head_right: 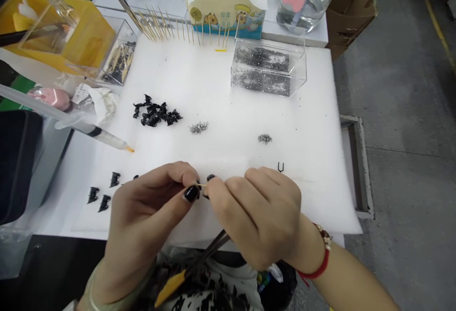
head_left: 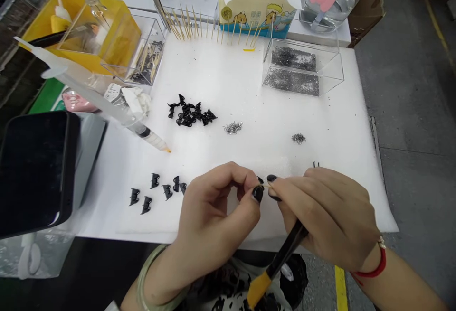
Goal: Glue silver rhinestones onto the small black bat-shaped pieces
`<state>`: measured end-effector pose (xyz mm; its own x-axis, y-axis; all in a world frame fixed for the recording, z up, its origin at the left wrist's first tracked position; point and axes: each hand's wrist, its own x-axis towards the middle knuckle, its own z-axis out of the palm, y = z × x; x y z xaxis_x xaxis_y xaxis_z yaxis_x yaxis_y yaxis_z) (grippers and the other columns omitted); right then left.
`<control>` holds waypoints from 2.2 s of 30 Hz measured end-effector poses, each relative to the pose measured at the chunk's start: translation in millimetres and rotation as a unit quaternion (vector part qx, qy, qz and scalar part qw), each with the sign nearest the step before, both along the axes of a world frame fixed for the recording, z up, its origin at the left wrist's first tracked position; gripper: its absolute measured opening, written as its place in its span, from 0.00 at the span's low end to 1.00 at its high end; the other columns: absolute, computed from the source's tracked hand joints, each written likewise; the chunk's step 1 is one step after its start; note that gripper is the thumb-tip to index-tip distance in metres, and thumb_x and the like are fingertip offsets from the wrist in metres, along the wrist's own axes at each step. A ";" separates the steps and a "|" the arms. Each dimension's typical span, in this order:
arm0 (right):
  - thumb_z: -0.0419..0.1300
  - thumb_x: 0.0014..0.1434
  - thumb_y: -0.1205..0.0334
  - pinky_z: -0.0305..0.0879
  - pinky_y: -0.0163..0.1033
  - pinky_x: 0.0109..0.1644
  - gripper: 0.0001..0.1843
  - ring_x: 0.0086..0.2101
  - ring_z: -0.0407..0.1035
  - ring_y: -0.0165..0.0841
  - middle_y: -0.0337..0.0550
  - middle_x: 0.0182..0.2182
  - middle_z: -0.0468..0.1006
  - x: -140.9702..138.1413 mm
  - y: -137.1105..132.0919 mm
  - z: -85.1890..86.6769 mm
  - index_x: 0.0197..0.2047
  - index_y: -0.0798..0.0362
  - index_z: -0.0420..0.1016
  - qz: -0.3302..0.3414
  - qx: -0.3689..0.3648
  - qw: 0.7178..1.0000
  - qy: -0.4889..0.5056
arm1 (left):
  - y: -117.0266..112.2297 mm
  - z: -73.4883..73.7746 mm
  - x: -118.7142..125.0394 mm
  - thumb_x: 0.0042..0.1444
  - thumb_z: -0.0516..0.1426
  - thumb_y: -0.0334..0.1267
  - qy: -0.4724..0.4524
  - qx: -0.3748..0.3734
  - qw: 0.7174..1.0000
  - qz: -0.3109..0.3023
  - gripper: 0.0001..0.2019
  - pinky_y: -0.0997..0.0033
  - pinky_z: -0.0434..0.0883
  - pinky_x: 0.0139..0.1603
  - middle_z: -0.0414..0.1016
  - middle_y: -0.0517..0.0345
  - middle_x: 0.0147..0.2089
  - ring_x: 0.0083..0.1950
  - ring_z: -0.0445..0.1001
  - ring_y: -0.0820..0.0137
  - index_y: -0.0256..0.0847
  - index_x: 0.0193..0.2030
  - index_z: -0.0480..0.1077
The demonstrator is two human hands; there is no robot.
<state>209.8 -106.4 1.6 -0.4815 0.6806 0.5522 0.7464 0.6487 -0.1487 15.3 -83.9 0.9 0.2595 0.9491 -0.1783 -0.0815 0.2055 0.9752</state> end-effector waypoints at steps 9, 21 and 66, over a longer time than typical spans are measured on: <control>0.55 0.75 0.70 0.69 0.44 0.30 0.09 0.27 0.76 0.35 0.48 0.29 0.85 -3.7 1.6 0.3 0.47 0.62 0.76 -0.003 0.002 1.000 0.021 | -0.6 -2.9 -0.4 0.62 0.61 0.22 -0.010 0.019 1.000 -0.001 0.11 0.86 0.72 0.38 0.75 0.67 0.31 0.34 0.71 0.78 0.45 0.35 0.77; 0.58 0.73 0.72 0.64 0.45 0.28 0.05 0.27 0.72 0.36 0.45 0.28 0.83 0.5 3.0 1.4 0.49 0.61 0.76 -0.006 -0.002 0.999 0.037 | -2.0 -11.6 -5.5 0.68 0.63 0.28 -0.050 0.052 0.997 -0.010 0.08 0.82 0.72 0.39 0.75 0.64 0.33 0.35 0.71 0.76 0.46 0.39 0.78; 0.63 0.65 0.74 0.68 0.48 0.33 0.13 0.34 0.72 0.38 0.48 0.38 0.87 5.3 -4.2 5.4 0.54 0.63 0.78 0.023 -0.034 0.998 0.043 | -6.1 -9.1 -8.1 0.72 0.63 0.35 -0.019 0.037 0.999 -0.026 0.05 0.73 0.68 0.35 0.74 0.61 0.34 0.34 0.70 0.71 0.48 0.42 0.77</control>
